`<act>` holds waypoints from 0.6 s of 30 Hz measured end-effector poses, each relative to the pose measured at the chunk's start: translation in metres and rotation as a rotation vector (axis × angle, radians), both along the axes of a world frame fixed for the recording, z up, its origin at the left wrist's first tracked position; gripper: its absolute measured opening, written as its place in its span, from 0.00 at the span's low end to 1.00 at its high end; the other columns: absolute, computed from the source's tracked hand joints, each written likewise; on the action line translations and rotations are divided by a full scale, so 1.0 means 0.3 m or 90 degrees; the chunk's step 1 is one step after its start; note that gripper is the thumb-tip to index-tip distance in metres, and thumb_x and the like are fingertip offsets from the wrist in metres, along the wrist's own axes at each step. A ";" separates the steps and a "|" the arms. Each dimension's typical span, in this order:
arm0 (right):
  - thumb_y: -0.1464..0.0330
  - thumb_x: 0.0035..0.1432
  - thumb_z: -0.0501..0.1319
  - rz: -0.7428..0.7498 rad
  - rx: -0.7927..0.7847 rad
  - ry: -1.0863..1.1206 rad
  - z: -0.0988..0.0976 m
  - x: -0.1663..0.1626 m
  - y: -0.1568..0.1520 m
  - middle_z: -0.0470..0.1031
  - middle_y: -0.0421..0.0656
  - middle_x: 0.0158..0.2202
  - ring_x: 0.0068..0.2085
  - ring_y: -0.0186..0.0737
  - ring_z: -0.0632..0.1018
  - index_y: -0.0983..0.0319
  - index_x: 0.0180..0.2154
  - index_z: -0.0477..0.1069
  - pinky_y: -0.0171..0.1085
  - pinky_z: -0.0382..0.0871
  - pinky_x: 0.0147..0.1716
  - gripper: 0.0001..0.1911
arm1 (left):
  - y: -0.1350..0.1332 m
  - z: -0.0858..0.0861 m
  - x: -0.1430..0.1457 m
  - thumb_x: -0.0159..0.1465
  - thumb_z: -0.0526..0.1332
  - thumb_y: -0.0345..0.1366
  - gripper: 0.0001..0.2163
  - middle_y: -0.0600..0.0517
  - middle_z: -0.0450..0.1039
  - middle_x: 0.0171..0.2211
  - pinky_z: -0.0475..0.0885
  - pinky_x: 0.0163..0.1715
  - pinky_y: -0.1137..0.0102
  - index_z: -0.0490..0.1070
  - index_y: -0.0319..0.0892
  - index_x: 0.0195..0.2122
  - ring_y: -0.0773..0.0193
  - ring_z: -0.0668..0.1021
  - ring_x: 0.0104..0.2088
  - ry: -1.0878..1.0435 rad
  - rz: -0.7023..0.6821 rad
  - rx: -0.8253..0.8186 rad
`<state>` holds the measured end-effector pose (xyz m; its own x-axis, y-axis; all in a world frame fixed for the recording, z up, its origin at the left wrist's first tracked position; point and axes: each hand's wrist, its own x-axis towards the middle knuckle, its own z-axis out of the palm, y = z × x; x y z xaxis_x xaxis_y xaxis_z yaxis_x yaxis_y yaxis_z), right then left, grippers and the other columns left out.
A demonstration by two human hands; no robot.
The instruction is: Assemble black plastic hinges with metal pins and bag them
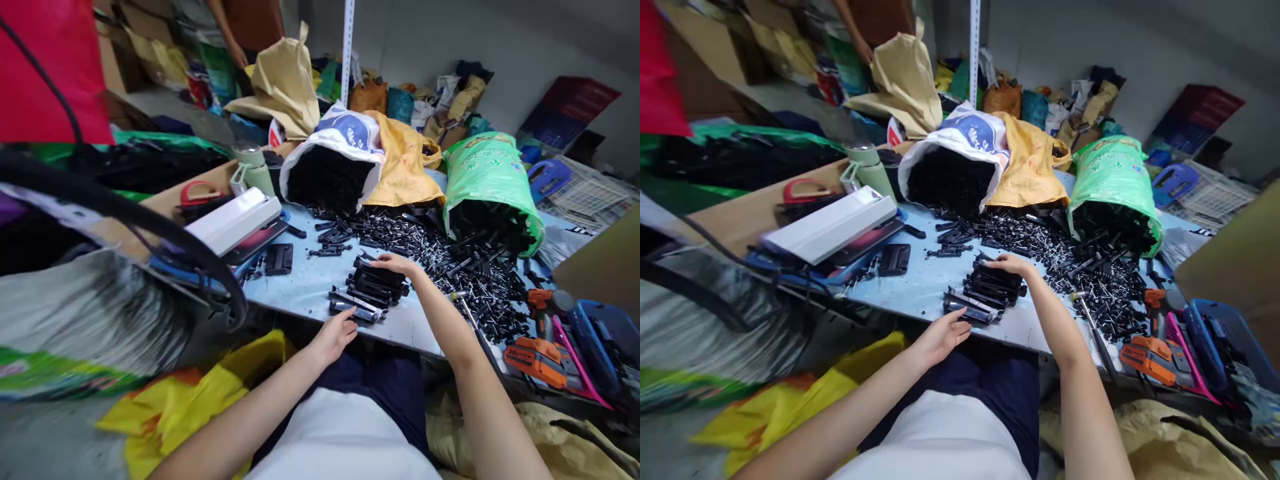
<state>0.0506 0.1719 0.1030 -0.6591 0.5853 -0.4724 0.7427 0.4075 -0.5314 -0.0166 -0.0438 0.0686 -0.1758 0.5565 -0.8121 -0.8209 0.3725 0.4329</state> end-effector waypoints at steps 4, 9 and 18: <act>0.49 0.41 0.65 -0.038 -0.028 -0.055 0.020 -0.010 -0.001 0.71 0.47 0.49 0.48 0.46 0.71 0.62 0.44 0.71 0.37 0.64 0.45 0.32 | 0.007 -0.016 0.000 0.57 0.62 0.37 0.10 0.39 0.71 0.45 0.68 0.47 0.65 0.68 0.38 0.36 0.55 0.72 0.50 0.014 -0.002 0.024; 0.48 0.42 0.64 -0.078 -0.144 -0.093 0.020 -0.018 -0.027 0.72 0.49 0.49 0.49 0.50 0.71 0.63 0.42 0.72 0.43 0.64 0.48 0.31 | 0.064 0.006 0.022 0.55 0.64 0.37 0.09 0.44 0.75 0.37 0.70 0.44 0.66 0.70 0.38 0.34 0.58 0.76 0.43 0.003 0.047 0.091; 0.57 0.40 0.67 -0.015 -0.191 0.092 -0.001 -0.001 -0.136 0.71 0.47 0.48 0.48 0.44 0.72 0.64 0.50 0.62 0.40 0.66 0.49 0.35 | 0.103 -0.026 0.111 0.43 0.71 0.32 0.22 0.48 0.76 0.36 0.72 0.42 0.63 0.70 0.39 0.40 0.59 0.78 0.37 0.062 0.297 0.231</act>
